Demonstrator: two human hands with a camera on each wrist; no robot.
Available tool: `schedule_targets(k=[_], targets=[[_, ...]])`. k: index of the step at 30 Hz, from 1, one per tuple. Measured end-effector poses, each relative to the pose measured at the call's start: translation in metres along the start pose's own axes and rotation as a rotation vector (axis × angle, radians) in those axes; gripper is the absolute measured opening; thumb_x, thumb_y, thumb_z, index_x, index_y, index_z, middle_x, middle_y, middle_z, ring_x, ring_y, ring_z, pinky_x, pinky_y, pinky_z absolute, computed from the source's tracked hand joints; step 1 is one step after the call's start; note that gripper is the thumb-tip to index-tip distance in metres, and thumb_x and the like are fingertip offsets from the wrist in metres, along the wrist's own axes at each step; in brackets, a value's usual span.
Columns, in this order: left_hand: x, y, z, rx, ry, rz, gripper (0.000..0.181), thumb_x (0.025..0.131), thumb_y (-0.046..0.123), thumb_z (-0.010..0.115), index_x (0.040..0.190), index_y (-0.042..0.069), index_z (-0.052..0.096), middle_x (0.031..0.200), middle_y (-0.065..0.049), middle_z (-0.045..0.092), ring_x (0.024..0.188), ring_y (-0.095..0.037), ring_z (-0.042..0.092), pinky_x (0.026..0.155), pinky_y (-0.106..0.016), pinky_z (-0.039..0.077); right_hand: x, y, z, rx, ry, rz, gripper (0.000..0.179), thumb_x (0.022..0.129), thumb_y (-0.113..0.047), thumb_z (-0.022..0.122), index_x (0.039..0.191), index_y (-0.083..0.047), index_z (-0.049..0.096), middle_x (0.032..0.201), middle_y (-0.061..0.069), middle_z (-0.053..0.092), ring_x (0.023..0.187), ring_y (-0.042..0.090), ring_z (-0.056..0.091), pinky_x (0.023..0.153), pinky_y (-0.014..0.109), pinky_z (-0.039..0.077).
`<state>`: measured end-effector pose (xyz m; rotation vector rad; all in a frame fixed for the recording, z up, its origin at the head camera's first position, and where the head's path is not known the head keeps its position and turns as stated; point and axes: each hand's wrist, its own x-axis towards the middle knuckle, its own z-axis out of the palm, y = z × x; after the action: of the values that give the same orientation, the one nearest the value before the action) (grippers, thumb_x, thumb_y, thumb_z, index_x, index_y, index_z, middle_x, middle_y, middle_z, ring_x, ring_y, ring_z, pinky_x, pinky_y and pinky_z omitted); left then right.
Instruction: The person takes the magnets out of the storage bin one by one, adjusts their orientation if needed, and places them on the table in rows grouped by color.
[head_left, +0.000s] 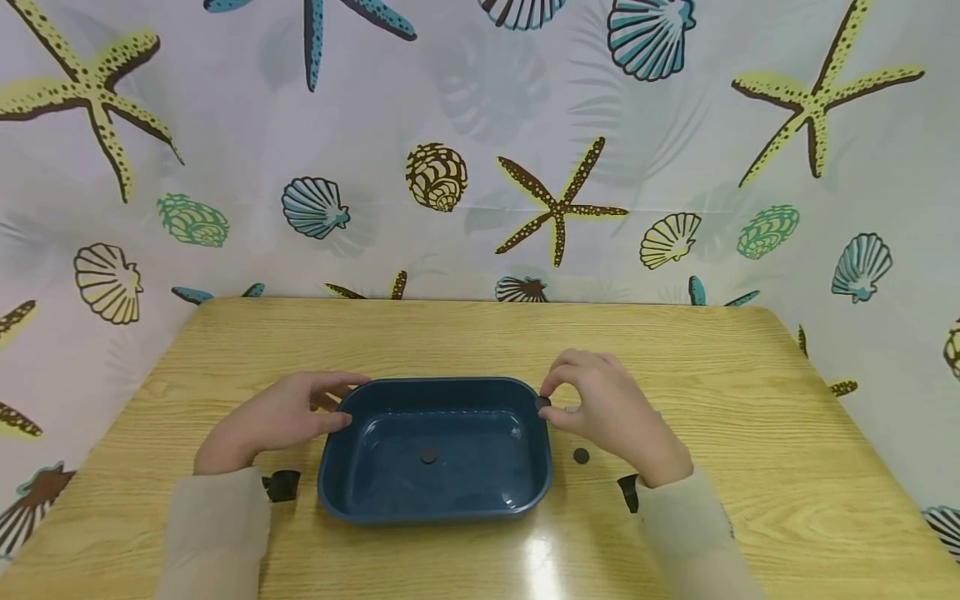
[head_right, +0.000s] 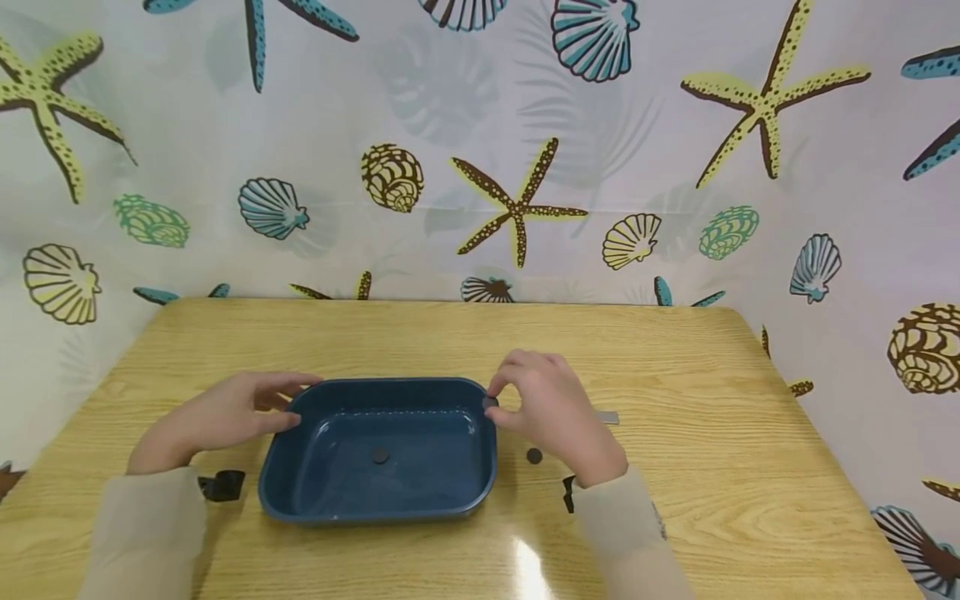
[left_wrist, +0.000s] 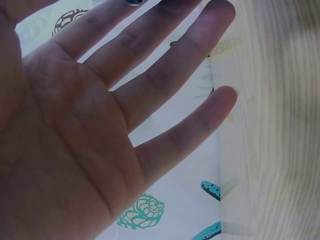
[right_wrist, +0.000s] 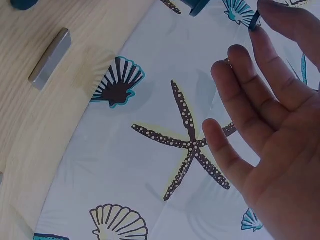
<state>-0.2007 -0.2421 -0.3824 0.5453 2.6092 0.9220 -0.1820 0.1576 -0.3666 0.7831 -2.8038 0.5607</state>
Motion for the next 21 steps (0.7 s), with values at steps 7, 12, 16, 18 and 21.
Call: schedule_targets(k=[7, 12, 16, 18, 21], targets=[[0.0, 0.001, 0.0, -0.002, 0.0, 0.002, 0.055, 0.096, 0.015, 0.068, 0.148, 0.006, 0.054, 0.133, -0.024, 0.066, 0.113, -0.036, 0.07, 0.083, -0.039, 0.06, -0.004, 0.011, -0.006, 0.009, -0.003, 0.034, 0.013, 0.085, -0.024, 0.085, 0.093, -0.018, 0.077, 0.108, -0.001, 0.071, 0.111, 0.024, 0.067, 0.11, 0.056, 0.043], [-0.001, 0.001, 0.0, -0.008, -0.004, 0.001, 0.055, 0.096, 0.015, 0.068, 0.148, 0.005, 0.053, 0.133, -0.025, 0.066, 0.113, -0.036, 0.07, 0.082, -0.037, 0.059, -0.007, 0.022, -0.013, 0.043, -0.003, 0.076, 0.012, 0.085, -0.022, 0.084, 0.094, -0.016, 0.077, 0.11, 0.001, 0.071, 0.11, 0.028, 0.068, 0.108, 0.06, 0.044], [-0.001, 0.002, -0.001, -0.007, -0.004, -0.004, 0.055, 0.096, 0.015, 0.068, 0.148, 0.006, 0.053, 0.134, -0.024, 0.066, 0.114, -0.036, 0.069, 0.084, -0.04, 0.06, -0.009, 0.031, -0.017, 0.065, 0.003, 0.092, 0.011, 0.085, -0.02, 0.084, 0.094, -0.016, 0.077, 0.11, 0.002, 0.072, 0.107, 0.029, 0.069, 0.105, 0.059, 0.047], [-0.001, 0.003, -0.001, -0.006, -0.004, -0.005, 0.055, 0.096, 0.015, 0.068, 0.148, 0.006, 0.054, 0.134, -0.024, 0.066, 0.114, -0.036, 0.069, 0.085, -0.042, 0.06, -0.011, 0.035, -0.019, 0.072, -0.003, 0.097, 0.01, 0.086, -0.019, 0.083, 0.093, -0.016, 0.077, 0.109, 0.002, 0.072, 0.105, 0.029, 0.069, 0.102, 0.057, 0.05], [-0.001, 0.003, -0.001, -0.007, -0.004, -0.004, 0.055, 0.096, 0.015, 0.068, 0.148, 0.006, 0.054, 0.134, -0.024, 0.066, 0.114, -0.036, 0.069, 0.086, -0.043, 0.06, -0.014, 0.041, -0.021, 0.081, -0.021, 0.11, 0.009, 0.087, -0.018, 0.082, 0.093, -0.016, 0.077, 0.107, 0.001, 0.072, 0.103, 0.028, 0.07, 0.097, 0.051, 0.054]])
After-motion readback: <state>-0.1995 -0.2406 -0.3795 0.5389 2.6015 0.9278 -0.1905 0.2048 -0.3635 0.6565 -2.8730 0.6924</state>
